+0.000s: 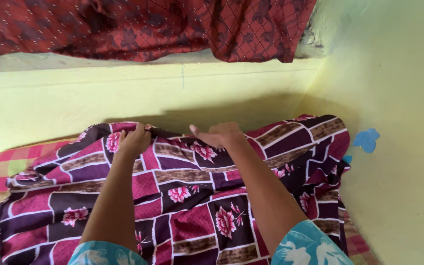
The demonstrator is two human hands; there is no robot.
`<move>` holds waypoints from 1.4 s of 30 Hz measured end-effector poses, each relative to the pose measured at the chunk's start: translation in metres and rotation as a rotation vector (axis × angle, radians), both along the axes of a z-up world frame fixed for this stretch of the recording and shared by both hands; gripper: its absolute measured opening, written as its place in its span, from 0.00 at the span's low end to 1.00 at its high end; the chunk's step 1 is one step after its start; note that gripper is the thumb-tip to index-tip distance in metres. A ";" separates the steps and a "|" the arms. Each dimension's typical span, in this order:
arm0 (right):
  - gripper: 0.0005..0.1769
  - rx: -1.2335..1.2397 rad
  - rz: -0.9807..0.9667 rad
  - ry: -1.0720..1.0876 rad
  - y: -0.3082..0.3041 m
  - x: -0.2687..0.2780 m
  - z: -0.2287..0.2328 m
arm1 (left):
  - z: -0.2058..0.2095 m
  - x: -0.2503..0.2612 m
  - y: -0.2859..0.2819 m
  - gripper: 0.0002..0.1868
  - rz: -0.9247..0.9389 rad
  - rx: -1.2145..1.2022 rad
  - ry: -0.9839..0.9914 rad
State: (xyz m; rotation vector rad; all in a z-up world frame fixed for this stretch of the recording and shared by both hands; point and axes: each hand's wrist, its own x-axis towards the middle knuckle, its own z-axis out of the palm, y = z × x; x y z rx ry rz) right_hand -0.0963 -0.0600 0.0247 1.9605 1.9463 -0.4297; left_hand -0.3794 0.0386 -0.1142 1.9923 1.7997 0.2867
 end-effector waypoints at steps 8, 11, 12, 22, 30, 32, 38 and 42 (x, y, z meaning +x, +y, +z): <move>0.56 -0.138 0.077 -0.027 0.002 0.015 0.017 | 0.053 0.025 -0.028 0.41 -0.052 -0.110 0.343; 0.40 0.046 0.016 0.170 0.003 0.035 0.004 | 0.056 0.019 -0.033 0.43 -0.115 -0.247 0.435; 0.40 0.043 0.012 0.164 0.005 0.038 -0.003 | 0.054 0.016 -0.032 0.46 -0.152 -0.336 0.457; 0.06 1.138 0.367 -0.169 0.065 0.003 -0.005 | 0.061 0.020 -0.054 0.43 -0.037 -0.186 0.334; 0.22 0.649 -0.006 0.174 0.058 -0.027 -0.072 | 0.077 0.014 -0.066 0.45 -0.021 -0.364 0.304; 0.27 0.560 -0.054 0.276 0.057 -0.026 -0.074 | 0.073 0.016 -0.059 0.45 -0.023 -0.361 0.313; 0.40 0.262 -0.039 0.443 0.029 -0.042 -0.055 | 0.061 0.019 -0.054 0.42 -0.020 -0.367 0.346; 0.35 0.223 0.081 0.374 0.025 -0.055 -0.052 | 0.062 0.020 -0.055 0.40 -0.008 -0.380 0.359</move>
